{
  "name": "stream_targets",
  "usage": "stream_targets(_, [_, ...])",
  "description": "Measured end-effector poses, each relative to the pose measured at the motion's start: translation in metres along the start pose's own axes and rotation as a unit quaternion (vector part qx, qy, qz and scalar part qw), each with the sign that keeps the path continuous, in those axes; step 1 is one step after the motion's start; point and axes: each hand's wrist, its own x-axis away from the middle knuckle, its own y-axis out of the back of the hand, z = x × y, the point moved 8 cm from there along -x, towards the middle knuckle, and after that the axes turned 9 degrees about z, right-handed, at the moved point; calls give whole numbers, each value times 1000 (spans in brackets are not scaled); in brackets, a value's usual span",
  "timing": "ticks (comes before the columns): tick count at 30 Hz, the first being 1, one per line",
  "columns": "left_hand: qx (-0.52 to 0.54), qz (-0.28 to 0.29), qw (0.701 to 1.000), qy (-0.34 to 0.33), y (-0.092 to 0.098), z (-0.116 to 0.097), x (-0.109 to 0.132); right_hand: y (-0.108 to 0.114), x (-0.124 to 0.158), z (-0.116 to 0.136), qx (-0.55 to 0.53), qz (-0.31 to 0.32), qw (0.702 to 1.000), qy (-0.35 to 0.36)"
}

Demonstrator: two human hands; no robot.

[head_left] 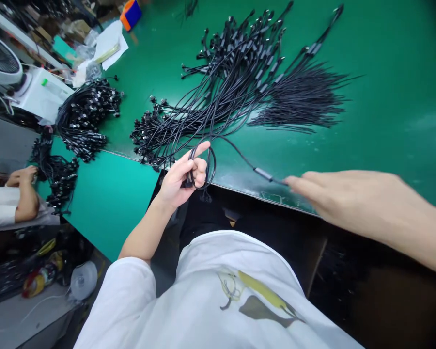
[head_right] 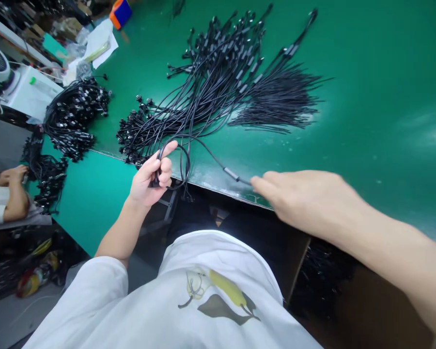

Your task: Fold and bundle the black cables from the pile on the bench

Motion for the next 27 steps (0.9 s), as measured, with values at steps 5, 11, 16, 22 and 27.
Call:
stream_targets(5, [-137,56,989,-13,-29,27,-14,6,-21,59,-174,109,969,135])
stream_targets(11, [-266,186,945,36,-63,55,-6,36,-52,13,-385,-50,920,56])
stream_targets(16, [-98,147,982,61,-62,57,-7,-26,-55,-11,-714,-197,662,-117])
stream_targets(22, [-121,56,990,47,-46,93,-18,-71,-59,34,-906,-170,342,-181])
stream_targets(27, [-168,31,985,-14,-40,99,-16,-56,-59,29,-901,-225,339,-152])
